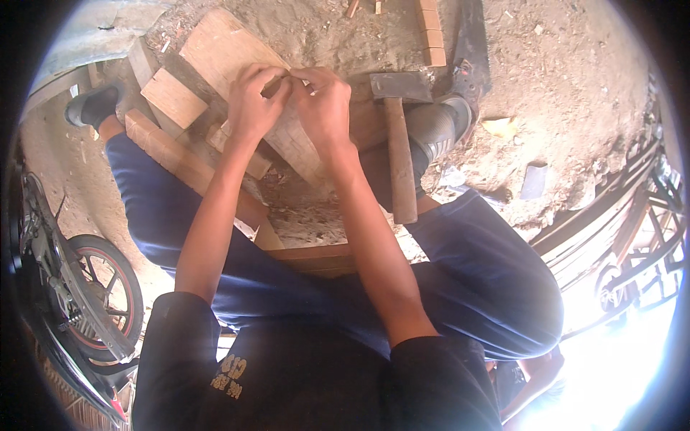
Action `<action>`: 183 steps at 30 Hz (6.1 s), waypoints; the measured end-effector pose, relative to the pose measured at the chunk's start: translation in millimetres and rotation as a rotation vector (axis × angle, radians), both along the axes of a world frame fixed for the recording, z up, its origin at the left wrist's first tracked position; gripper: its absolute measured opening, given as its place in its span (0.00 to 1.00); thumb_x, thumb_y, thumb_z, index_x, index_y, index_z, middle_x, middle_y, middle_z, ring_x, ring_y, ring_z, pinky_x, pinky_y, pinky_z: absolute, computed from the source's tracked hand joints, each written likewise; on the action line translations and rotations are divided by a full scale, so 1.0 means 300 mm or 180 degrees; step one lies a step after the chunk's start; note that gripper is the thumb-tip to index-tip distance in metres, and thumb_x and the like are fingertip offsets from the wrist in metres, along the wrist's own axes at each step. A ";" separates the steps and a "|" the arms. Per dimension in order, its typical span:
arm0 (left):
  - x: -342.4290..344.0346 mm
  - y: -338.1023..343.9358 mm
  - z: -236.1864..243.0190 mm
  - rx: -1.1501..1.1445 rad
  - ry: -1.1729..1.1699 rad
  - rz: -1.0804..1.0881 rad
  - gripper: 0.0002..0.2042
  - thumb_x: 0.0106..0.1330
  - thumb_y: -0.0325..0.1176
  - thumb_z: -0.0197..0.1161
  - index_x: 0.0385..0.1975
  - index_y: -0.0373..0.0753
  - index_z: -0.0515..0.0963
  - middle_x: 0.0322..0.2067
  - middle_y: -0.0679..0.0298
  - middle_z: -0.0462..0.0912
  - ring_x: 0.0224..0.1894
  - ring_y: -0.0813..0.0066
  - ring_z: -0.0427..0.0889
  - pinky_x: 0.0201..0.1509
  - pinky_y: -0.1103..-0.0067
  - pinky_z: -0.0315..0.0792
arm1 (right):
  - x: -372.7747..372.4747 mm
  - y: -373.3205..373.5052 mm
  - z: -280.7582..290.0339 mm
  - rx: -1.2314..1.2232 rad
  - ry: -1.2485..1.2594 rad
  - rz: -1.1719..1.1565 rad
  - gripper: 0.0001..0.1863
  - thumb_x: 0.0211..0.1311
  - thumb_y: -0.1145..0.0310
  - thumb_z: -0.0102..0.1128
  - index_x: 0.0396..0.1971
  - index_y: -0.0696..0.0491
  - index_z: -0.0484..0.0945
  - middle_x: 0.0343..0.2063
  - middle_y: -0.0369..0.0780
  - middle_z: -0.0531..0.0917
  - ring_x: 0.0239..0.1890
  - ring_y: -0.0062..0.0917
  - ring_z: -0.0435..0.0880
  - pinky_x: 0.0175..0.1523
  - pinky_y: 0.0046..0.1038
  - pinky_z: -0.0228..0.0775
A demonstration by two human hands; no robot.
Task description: The person sits on the ground and uses a small axe to split and shape small wooden blocks. They repeatedly strike the wood, rotate the pieces, and inspect the cuts while working on a larger plank.
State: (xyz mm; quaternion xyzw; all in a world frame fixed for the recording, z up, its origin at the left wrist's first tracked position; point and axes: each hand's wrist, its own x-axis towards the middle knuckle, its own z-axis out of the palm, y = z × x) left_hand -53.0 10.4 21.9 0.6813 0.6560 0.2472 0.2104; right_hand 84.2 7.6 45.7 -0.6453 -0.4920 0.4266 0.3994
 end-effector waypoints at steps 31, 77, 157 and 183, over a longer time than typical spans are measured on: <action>0.011 -0.009 0.006 0.0104 -0.0007 0.0215 0.09 0.54 0.41 0.68 0.31 0.48 0.88 0.36 0.67 0.85 0.41 0.63 0.82 0.46 0.69 0.75 | 0.411 0.055 -0.010 -0.3266 0.2359 -0.0504 0.10 0.65 0.69 0.63 0.38 0.60 0.77 0.31 0.44 0.83 0.33 0.33 0.86 0.36 0.34 0.81; 0.011 -0.009 -0.010 0.0140 0.0031 0.0238 0.10 0.56 0.44 0.68 0.33 0.48 0.89 0.39 0.66 0.87 0.46 0.62 0.84 0.51 0.68 0.76 | 0.177 -0.090 0.134 -0.0669 -0.1325 0.1091 0.29 0.63 0.64 0.63 0.61 0.60 0.70 0.38 0.63 0.83 0.46 0.61 0.81 0.51 0.49 0.75; -0.007 -0.005 0.025 -0.0447 0.0153 -0.0066 0.20 0.47 0.43 0.76 0.42 0.49 0.86 0.40 0.62 0.81 0.50 0.61 0.79 0.59 0.67 0.71 | 0.129 -0.146 0.140 -0.0968 -0.1029 0.0736 0.23 0.58 0.67 0.61 0.54 0.58 0.72 0.30 0.59 0.84 0.38 0.56 0.84 0.43 0.47 0.75; -0.003 0.003 0.018 -0.0497 0.0194 -0.0076 0.21 0.49 0.47 0.77 0.44 0.48 0.86 0.41 0.60 0.82 0.51 0.60 0.80 0.60 0.67 0.71 | 0.107 -0.142 0.130 -0.0708 -0.1191 0.0679 0.23 0.61 0.66 0.62 0.54 0.60 0.73 0.30 0.58 0.85 0.36 0.55 0.86 0.40 0.42 0.77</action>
